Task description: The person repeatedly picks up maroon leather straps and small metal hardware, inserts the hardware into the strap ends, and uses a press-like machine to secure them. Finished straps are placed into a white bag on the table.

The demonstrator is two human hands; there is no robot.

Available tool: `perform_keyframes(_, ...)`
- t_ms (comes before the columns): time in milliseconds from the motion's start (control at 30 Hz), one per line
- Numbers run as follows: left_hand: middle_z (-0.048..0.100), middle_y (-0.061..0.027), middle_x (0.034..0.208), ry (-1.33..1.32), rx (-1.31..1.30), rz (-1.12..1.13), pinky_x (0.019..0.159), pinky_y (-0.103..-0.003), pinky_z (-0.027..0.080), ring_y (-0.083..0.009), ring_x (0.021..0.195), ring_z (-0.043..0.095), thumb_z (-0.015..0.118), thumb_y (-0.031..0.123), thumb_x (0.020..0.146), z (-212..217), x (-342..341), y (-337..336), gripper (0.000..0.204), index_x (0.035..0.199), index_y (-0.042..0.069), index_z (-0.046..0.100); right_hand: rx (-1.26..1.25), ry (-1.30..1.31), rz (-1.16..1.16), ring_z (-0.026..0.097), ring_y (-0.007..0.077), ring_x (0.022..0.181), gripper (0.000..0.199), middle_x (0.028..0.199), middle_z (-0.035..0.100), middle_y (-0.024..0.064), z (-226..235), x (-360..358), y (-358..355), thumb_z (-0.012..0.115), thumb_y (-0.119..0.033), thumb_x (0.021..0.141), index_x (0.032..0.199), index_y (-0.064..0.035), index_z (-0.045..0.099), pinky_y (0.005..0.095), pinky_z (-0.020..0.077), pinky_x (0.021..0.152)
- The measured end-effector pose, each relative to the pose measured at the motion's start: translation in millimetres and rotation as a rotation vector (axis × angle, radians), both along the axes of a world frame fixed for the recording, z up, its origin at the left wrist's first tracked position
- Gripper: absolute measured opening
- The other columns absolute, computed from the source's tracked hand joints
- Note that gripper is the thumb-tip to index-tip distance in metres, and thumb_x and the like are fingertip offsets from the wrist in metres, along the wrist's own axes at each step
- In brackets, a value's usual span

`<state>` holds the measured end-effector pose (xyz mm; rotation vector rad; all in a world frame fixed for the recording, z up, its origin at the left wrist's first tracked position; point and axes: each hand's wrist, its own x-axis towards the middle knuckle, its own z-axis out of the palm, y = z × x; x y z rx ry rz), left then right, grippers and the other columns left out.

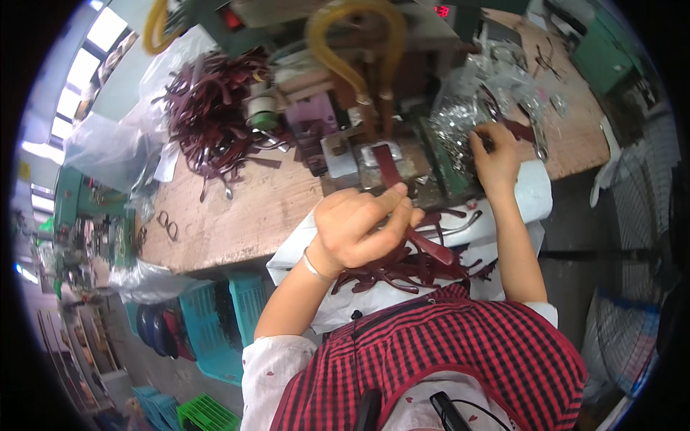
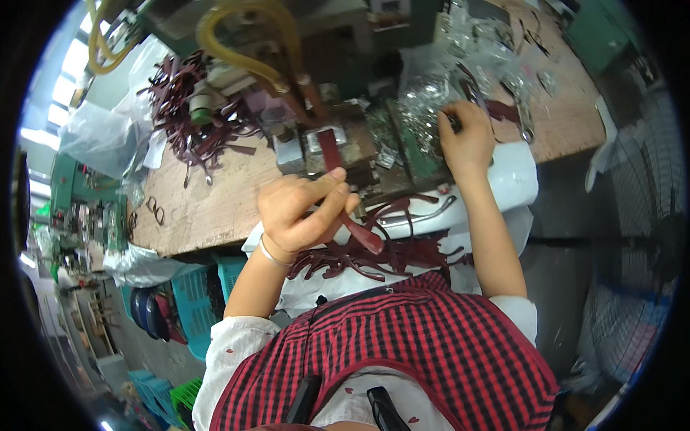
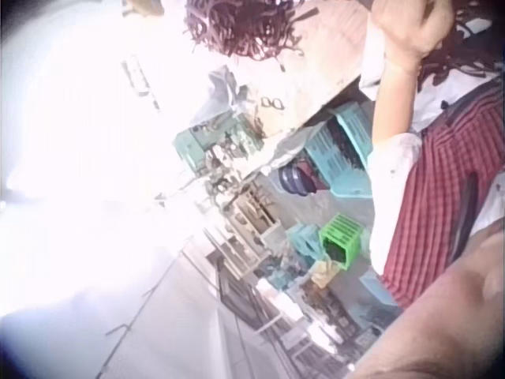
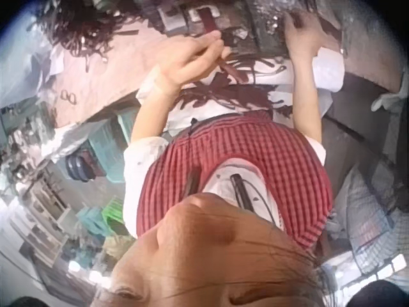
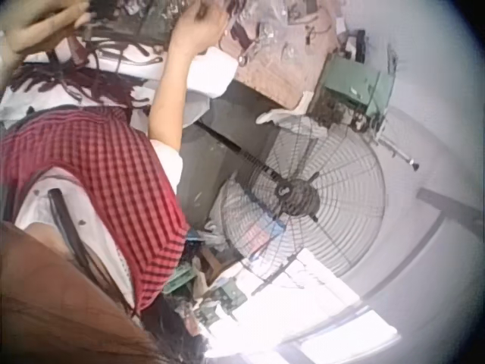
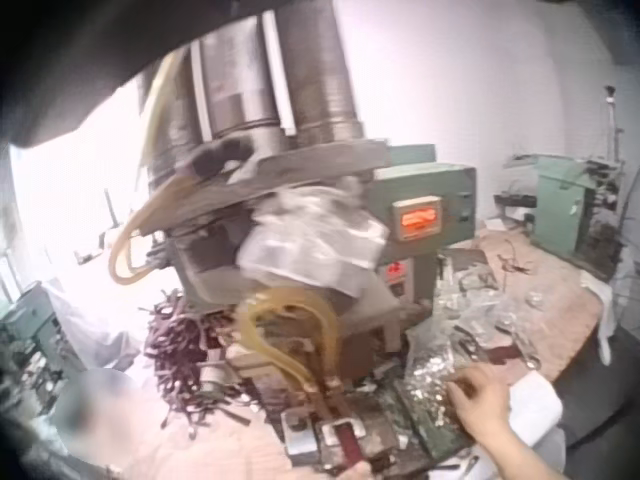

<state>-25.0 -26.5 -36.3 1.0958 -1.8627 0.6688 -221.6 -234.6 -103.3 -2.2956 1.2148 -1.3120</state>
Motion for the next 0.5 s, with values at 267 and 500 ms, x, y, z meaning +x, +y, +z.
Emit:
perform_keyframes(267, 0.073, -0.0084, 0.097, 0.123, 0.001, 0.015, 0.048, -0.026, 0.044, -0.0152, 0.058, 0.061, 0.086, 0.012, 0.072, 0, -8, 8, 0.033, 0.1, 0.007, 0.069, 0.106, -0.177, 0.099, 0.069, 0.0248, 0.091, 0.017, 0.097, 0.074, 0.0134, 7, 5, 3, 0.067, -0.014, 0.092, 0.1, -0.0004, 0.074, 0.0323, 0.051, 0.084)
perform_keyframes(500, 0.057, -0.0155, 0.13, 1.004, 0.06, 0.423, 0.092, -0.031, 0.049, -0.0231, 0.114, 0.057, 0.075, -0.001, 0.08, -64, 31, 35, 0.059, 0.134, 0.0, 0.05, 0.218, -0.274, 0.027, 0.063, 0.0111, 0.086, 0.018, 0.094, 0.073, 0.0046, 0, -10, 29, 0.07, -0.016, 0.095, 0.101, 0.0006, 0.073, 0.0255, 0.0484, 0.08)
